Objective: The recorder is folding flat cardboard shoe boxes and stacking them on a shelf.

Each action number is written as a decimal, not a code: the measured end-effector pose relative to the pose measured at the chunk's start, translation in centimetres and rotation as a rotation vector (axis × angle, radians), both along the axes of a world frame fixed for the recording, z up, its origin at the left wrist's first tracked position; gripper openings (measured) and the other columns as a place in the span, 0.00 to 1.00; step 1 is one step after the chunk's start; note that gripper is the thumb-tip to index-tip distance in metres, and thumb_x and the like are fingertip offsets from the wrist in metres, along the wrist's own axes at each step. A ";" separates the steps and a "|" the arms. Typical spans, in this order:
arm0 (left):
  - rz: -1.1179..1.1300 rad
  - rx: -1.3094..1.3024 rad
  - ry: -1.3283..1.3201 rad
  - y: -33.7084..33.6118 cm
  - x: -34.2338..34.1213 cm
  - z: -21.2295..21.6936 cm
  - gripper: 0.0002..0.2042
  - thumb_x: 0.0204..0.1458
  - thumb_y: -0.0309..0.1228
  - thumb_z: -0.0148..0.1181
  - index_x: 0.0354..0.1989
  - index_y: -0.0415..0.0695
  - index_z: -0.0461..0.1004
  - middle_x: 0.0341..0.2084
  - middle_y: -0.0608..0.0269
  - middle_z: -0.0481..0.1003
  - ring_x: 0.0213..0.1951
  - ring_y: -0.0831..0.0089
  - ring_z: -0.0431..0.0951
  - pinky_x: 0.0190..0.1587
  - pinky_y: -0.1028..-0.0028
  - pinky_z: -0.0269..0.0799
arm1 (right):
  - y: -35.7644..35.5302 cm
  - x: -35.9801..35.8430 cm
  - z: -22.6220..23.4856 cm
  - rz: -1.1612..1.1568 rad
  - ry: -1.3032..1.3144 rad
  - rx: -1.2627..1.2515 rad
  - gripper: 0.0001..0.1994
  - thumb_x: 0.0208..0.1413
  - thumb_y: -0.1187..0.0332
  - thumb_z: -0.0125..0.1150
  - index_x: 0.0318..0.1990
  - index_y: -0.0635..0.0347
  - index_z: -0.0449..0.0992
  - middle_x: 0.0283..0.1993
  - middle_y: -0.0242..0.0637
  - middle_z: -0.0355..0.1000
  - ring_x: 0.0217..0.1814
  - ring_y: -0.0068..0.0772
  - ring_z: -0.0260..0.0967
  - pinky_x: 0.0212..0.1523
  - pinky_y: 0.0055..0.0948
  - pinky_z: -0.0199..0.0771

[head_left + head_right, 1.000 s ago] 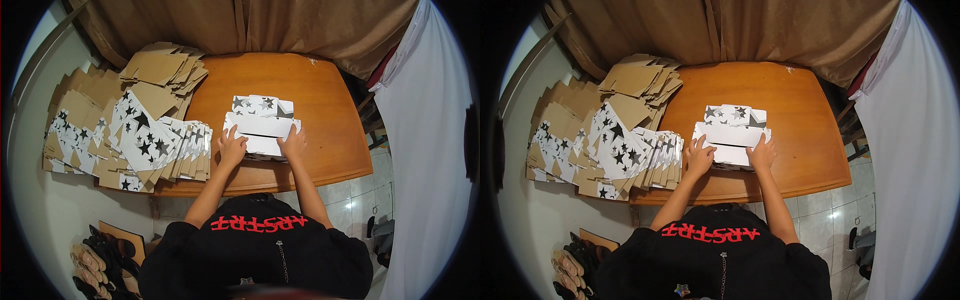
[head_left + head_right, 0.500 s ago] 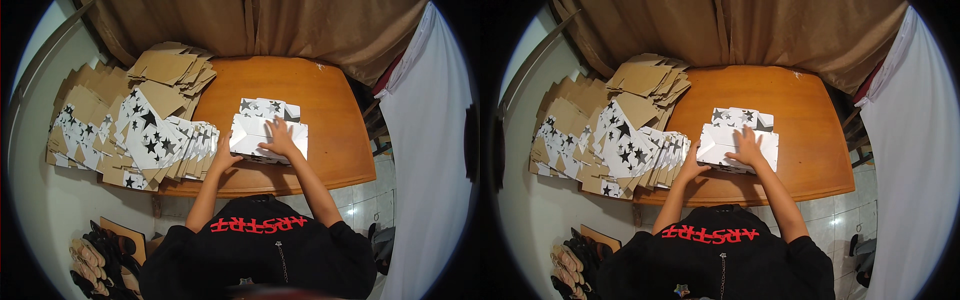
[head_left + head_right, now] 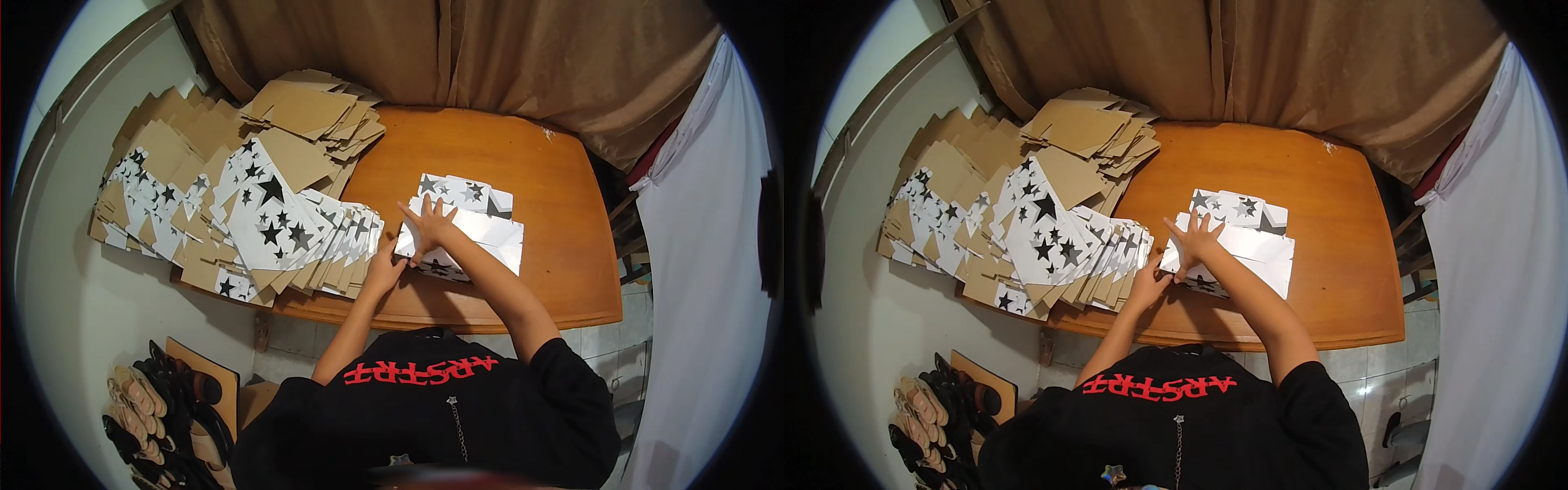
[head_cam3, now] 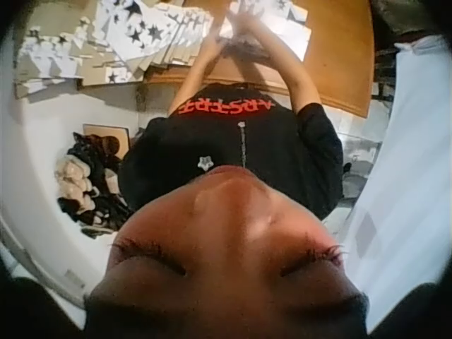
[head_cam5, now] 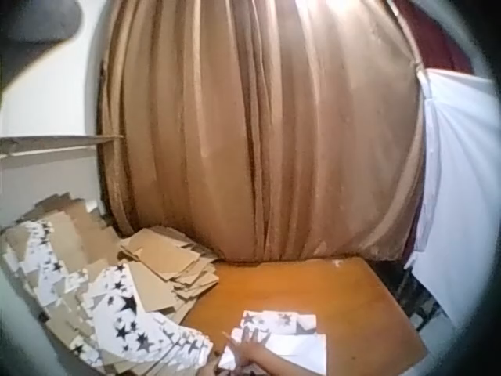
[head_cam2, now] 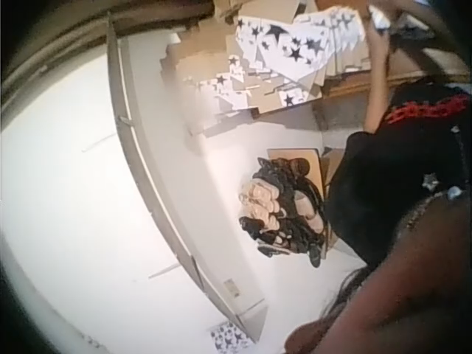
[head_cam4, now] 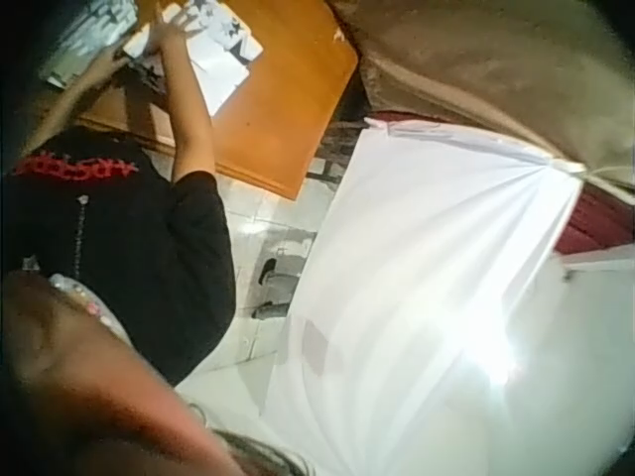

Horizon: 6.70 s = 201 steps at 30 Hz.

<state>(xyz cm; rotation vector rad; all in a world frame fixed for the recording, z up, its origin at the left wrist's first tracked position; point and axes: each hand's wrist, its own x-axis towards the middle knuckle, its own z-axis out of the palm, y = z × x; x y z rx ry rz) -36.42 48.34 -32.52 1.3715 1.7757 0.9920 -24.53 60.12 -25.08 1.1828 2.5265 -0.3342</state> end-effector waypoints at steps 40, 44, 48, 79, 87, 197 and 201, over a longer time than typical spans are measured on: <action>0.108 0.395 0.135 0.3 1.2 -1.0 0.27 0.30 0.24 0.69 0.44 0.43 0.66 0.52 0.51 0.63 0.53 0.56 0.65 0.53 0.66 0.62 | -3.1 21.2 -13.2 -0.723 1.862 -0.516 0.34 0.60 0.46 0.37 0.61 0.69 0.53 0.62 0.46 0.55 0.65 0.39 0.51 0.63 0.31 0.49; 0.097 0.399 -0.145 0.4 1.1 -2.1 0.28 0.39 0.28 0.66 0.50 0.40 0.61 0.53 0.48 0.62 0.53 0.57 0.65 0.55 0.66 0.61 | -0.9 20.1 -8.8 -0.996 1.702 -0.378 0.31 0.61 0.50 0.38 0.61 0.69 0.53 0.61 0.50 0.56 0.64 0.40 0.53 0.61 0.32 0.54; 0.061 0.403 -0.255 1.8 1.8 -1.6 0.33 0.44 0.28 0.62 0.58 0.38 0.52 0.57 0.47 0.57 0.58 0.59 0.59 0.59 0.66 0.54 | 3.0 20.3 -9.1 -1.004 1.635 -0.061 0.31 0.59 0.51 0.44 0.60 0.70 0.53 0.61 0.54 0.55 0.62 0.41 0.56 0.58 0.32 0.58; -0.017 0.461 0.574 -2.8 8.1 -3.2 0.21 0.41 0.44 0.61 0.42 0.46 0.72 0.42 0.51 0.59 0.46 0.54 0.56 0.47 0.56 0.49 | -8.1 17.6 -3.6 -0.485 1.106 0.472 0.25 0.26 0.60 0.75 0.35 0.60 0.73 0.50 0.50 0.62 0.53 0.51 0.61 0.51 0.42 0.62; -0.002 0.536 0.509 -3.9 8.5 -3.0 0.18 0.42 0.34 0.61 0.45 0.58 0.74 0.44 0.58 0.60 0.49 0.61 0.57 0.50 0.61 0.49 | -8.9 15.2 -4.3 -0.488 0.855 0.629 0.22 0.35 0.64 0.69 0.44 0.47 0.76 0.55 0.51 0.57 0.60 0.59 0.47 0.57 0.50 0.54; 0.207 0.060 -0.089 -11.0 15.7 -1.5 0.42 0.48 0.48 0.57 0.64 0.39 0.41 0.60 0.42 0.51 0.59 0.48 0.52 0.60 0.60 0.49 | -9.3 21.0 -8.9 -0.389 1.287 -0.124 0.14 0.45 0.68 0.62 0.38 0.68 0.73 0.36 0.42 0.70 0.35 0.30 0.68 0.36 0.26 0.67; 0.259 0.304 -0.040 -18.5 16.1 1.1 0.47 0.46 0.47 0.59 0.66 0.41 0.34 0.62 0.44 0.47 0.63 0.51 0.47 0.63 0.62 0.45 | -16.2 20.2 -8.7 -0.425 1.553 -0.378 0.15 0.50 0.72 0.57 0.45 0.67 0.68 0.44 0.39 0.68 0.42 0.29 0.66 0.43 0.25 0.66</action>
